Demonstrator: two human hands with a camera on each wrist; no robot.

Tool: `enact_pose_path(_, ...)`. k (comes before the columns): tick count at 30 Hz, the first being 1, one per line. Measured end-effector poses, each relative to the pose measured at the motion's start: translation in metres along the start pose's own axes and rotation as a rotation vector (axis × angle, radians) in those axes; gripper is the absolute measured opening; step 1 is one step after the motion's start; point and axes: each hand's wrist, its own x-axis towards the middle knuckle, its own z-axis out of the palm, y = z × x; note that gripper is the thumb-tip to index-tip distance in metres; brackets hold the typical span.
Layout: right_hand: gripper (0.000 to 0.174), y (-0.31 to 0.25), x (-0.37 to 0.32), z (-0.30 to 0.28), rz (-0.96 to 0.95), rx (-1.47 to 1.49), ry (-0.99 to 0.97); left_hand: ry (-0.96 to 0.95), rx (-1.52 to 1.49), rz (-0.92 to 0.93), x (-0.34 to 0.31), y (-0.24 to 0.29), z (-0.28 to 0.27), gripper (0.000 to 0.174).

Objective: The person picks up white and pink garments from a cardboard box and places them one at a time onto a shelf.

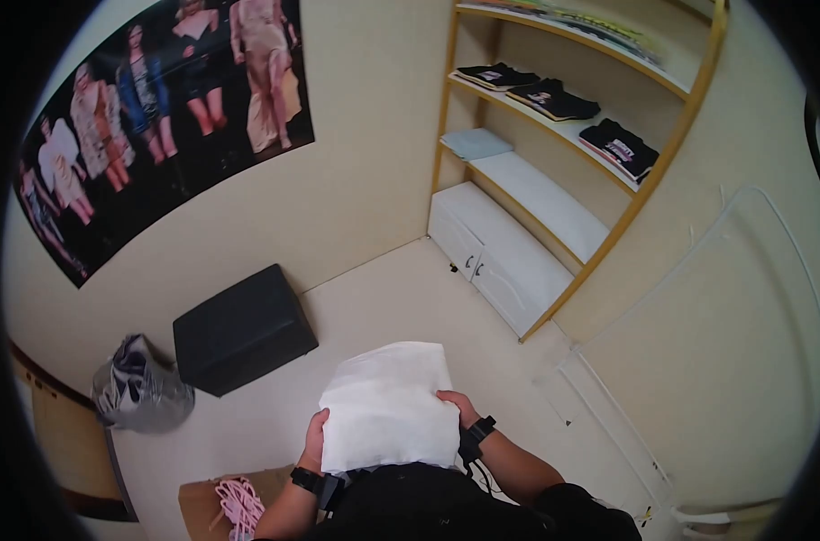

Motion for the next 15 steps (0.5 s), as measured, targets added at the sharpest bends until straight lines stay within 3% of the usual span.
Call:
enact_pose_path(5,0.029,-0.052,0.013,-0.032,-0.110,0.074,0.101,-0.105,0.037,-0.180,0.106,0.014,0.006,0.051)
enact_pose_path(8,0.034,-0.083,0.040,-0.057,-0.166,0.106,0.115,-0.189,0.122,-0.301,0.167,0.028,0.005,0.048)
enact_pose_path(10,0.035,-0.109,0.056,-0.054,-0.187,0.138,0.160,-0.331,0.131,-0.399,0.208,0.044,0.012,0.050)
enact_pose_path(15,0.044,-0.181,0.097,-0.035,-0.224,0.120,0.256,-0.419,0.108,-0.492,0.298,0.097,0.042,0.051)
